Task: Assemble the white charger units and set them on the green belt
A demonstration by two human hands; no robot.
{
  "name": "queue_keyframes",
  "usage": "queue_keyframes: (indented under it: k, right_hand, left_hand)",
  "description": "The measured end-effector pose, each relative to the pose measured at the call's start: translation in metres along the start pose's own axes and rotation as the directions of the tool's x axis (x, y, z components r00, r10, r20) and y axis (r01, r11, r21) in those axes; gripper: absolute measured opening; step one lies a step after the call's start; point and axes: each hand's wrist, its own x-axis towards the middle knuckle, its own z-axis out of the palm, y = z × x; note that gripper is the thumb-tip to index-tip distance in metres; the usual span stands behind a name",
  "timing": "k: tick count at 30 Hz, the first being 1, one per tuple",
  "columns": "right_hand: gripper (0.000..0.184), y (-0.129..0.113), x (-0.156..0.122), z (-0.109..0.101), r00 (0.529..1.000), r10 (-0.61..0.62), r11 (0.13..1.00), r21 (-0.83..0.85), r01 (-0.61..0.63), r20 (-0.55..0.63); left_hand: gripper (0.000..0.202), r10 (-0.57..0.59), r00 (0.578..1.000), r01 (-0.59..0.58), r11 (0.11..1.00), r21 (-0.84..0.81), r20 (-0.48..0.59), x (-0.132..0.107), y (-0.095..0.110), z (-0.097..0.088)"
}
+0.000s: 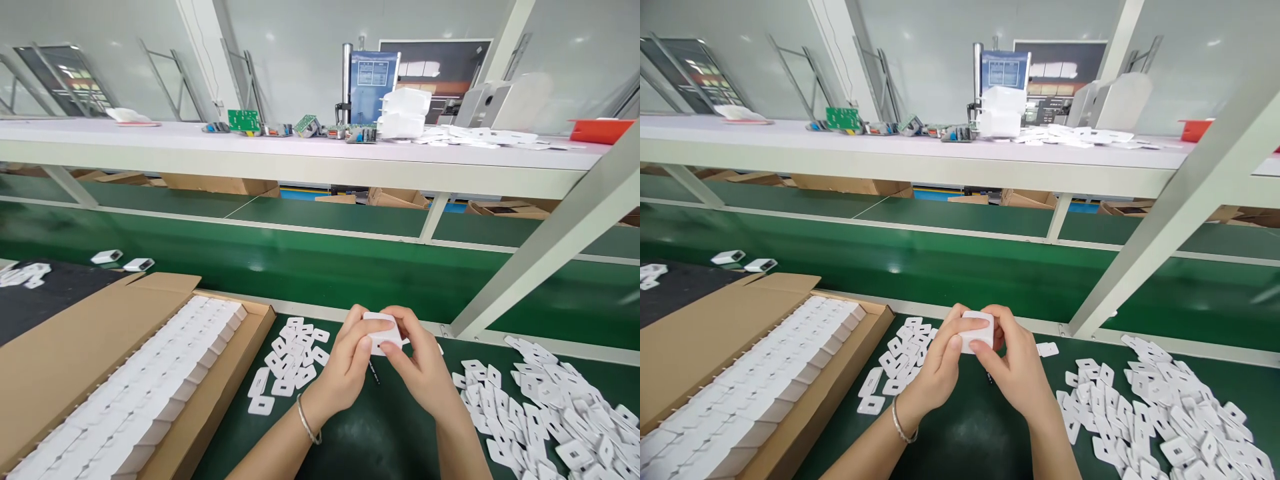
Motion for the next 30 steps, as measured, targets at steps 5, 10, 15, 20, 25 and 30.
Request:
queue_keyframes:
  k: [5,10,15,20,25,30]
  right_hand:
    - [0.04,-0.006,-0.001,-0.01,0.991,0.01,1.0,0.013,-0.012,0.132]
    - [0.036,-0.002,-0.002,-0.012,0.992,-0.022,0.996,0.09,0.01,0.128]
    - [0.045,0.007,-0.003,-0.011,0.994,-0.052,0.998,-0.013,0.054,0.091]
    - [0.047,0.005,-0.003,-0.012,0.993,-0.022,1.0,0.007,0.022,0.113]
    - [0.053,-0.003,-0.005,-0.015,0.986,0.002,1.0,-0.023,0.002,0.165]
    - [0.078,0.022,-0.005,-0.032,0.979,0.032,0.993,-0.12,-0.008,0.201]
  left_hand:
    - [0.037,0.095,0.995,-0.095,0.995,-0.006,-0.014,0.002,-0.006,-0.006]
    - [0.044,0.04,0.999,-0.042,0.997,-0.064,-0.032,0.0,-0.011,-0.002]
    - [0.061,-0.301,0.951,0.246,0.878,-0.411,-0.075,-0.002,-0.01,0.009]
    - [0.068,-0.4,0.913,0.36,0.697,-0.621,0.08,0.004,0.009,0.014]
    - [0.072,-0.388,0.92,0.332,0.681,-0.652,0.063,-0.003,0.024,0.013]
    - [0.066,-0.336,0.934,0.26,0.872,-0.415,-0.122,-0.042,0.028,-0.016]
